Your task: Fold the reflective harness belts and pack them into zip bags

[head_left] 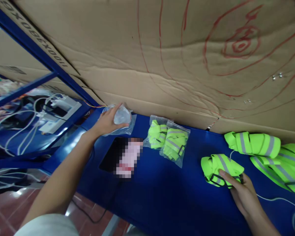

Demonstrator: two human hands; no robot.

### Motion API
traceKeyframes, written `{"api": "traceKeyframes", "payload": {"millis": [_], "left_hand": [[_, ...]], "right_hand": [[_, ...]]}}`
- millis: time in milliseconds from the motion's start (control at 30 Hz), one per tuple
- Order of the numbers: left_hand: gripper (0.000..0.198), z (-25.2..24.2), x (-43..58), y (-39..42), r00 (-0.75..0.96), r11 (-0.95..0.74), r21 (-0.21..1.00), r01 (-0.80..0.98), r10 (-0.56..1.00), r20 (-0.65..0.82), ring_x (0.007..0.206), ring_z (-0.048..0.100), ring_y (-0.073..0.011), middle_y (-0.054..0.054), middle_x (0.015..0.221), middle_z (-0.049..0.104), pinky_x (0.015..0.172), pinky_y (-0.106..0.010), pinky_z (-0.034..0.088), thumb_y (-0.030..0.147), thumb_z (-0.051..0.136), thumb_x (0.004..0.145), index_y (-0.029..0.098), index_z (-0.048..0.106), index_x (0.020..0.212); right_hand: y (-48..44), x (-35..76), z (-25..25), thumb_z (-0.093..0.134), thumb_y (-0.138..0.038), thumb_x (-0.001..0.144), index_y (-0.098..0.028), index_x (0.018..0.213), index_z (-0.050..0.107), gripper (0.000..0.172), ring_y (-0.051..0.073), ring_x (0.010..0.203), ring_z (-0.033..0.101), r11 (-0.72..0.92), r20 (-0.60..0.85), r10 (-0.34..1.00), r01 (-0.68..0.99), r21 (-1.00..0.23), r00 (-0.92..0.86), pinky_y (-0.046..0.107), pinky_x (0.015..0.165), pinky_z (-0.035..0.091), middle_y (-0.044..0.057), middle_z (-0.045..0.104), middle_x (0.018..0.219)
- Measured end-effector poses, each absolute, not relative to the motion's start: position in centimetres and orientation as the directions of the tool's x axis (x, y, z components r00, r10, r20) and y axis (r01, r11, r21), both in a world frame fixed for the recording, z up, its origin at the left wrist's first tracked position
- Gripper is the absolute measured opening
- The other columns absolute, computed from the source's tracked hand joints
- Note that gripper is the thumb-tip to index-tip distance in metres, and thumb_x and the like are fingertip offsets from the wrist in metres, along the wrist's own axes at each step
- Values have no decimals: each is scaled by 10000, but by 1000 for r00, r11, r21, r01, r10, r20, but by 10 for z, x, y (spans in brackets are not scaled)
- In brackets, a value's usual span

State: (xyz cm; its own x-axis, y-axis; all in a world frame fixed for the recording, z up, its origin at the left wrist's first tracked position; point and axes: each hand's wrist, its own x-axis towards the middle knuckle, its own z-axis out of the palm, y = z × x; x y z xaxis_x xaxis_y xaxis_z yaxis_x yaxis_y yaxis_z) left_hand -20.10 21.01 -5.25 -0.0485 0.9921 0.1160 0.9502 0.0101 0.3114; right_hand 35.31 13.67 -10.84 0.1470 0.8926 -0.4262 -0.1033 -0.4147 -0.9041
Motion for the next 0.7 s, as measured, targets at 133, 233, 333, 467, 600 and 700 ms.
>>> {"api": "traceKeyframes", "payload": {"millis": [133, 233, 333, 467, 600, 700], "left_hand": [[1020, -16, -156, 169, 0, -104, 290, 951, 941, 338, 1390, 498, -375, -138, 1518, 519, 1184, -606, 352, 694, 721, 804, 295, 253, 1618], [1066, -5, -83, 123, 206, -302, 301, 904, 927, 312, 1379, 497, -395, -147, 1527, 488, 1182, -623, 373, 677, 741, 794, 336, 196, 1645], [1181, -22, 0, 80, 430, -490, 300, 818, 869, 247, 1326, 545, -429, -199, 1385, 594, 1253, -694, 202, 762, 723, 736, 256, 194, 1663], [1013, -67, 74, 50, 436, -456, 375, 807, 889, 144, 1375, 523, -423, -215, 1448, 572, 1266, -719, 91, 675, 672, 842, 263, 235, 1658], [1026, -101, 92, 49, 367, -378, 412, 829, 924, 108, 1444, 455, -446, -246, 1550, 479, 1253, -731, 110, 657, 688, 834, 254, 227, 1658], [1047, -109, 92, 52, 376, -376, 418, 827, 923, 87, 1510, 361, -456, -254, 1634, 362, 1249, -734, 90, 666, 676, 835, 251, 190, 1664]], "right_hand": [[129, 359, -108, 941, -401, 554, -272, 1100, 788, 582, 396, 1056, 760, -466, -476, 870, -97, -879, 131, 471, 923, 627, 108, 812, 1012], [115, 356, -94, 921, -402, 543, -258, 1060, 792, 552, 408, 988, 769, -559, -553, 829, -90, -824, -86, 504, 867, 623, 143, 803, 1034], [105, 350, -77, 935, -341, 459, -244, 1062, 789, 627, 405, 1011, 756, -638, -553, 740, -141, -757, -382, 497, 864, 607, 142, 795, 1094], [107, 347, -69, 921, -297, 534, -261, 1127, 781, 610, 345, 1080, 743, -669, -491, 614, -77, -739, -618, 449, 926, 590, 105, 716, 1335], [112, 344, -75, 913, -271, 634, -248, 1256, 736, 648, 294, 1201, 697, -647, -534, 575, 57, -761, -620, 401, 1025, 557, 85, 692, 1374], [113, 340, -80, 922, -270, 657, -257, 1281, 718, 657, 264, 1213, 687, -643, -557, 570, 94, -760, -604, 374, 1052, 544, 62, 708, 1340]]}}
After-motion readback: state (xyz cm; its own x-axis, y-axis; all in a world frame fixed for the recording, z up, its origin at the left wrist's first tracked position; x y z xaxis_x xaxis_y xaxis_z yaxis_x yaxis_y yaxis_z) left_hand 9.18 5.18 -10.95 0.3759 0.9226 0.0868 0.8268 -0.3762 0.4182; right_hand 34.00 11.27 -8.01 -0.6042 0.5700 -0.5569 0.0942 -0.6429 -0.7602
